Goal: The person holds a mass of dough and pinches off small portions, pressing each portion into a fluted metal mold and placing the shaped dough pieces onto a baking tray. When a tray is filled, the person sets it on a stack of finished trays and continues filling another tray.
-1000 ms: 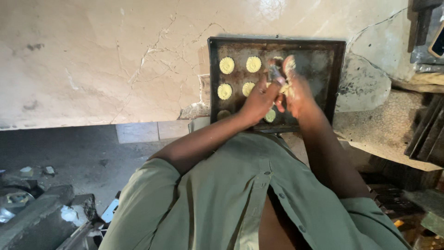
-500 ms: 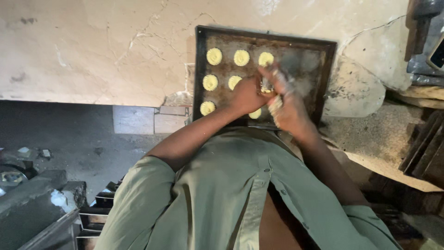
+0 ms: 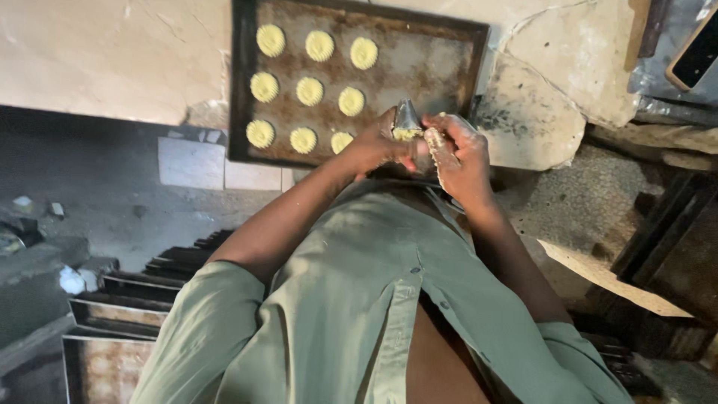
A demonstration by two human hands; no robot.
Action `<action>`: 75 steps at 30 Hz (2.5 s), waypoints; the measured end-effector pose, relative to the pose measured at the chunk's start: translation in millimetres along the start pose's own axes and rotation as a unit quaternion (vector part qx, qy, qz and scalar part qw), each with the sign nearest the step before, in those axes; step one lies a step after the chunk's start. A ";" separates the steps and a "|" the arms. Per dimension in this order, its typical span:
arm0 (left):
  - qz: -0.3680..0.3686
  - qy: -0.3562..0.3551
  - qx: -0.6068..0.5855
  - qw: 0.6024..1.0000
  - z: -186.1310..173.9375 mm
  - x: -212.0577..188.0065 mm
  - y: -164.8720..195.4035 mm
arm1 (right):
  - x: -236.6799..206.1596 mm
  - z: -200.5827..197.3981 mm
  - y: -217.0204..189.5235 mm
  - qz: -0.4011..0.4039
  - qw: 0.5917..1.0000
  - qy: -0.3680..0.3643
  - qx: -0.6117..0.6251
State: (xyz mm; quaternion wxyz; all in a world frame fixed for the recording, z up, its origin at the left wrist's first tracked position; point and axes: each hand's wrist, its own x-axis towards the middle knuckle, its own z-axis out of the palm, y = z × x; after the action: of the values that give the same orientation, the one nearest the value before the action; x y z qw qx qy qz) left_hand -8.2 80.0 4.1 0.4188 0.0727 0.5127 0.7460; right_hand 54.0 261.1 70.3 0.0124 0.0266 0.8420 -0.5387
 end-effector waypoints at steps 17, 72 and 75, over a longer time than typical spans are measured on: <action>-0.110 0.155 -0.393 0.899 15.0 62.5 -88.1 | 57.7 2.1 50.6 -0.099 0.948 -0.127 -0.275; -0.102 -0.052 -0.412 0.904 37.1 0.2 -37.5 | 75.0 -55.8 -19.3 -0.133 0.916 -0.192 -0.326; -0.086 0.020 -0.369 0.925 22.3 -27.2 -28.4 | 62.2 -37.7 -30.5 -0.199 0.926 -0.149 -0.285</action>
State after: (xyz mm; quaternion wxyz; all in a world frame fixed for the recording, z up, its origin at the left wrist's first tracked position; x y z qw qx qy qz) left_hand 36.7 80.2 -0.3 0.4686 -0.1463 0.2135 0.8447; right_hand -9.5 284.6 110.7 0.0373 -0.2266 0.9366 -0.2647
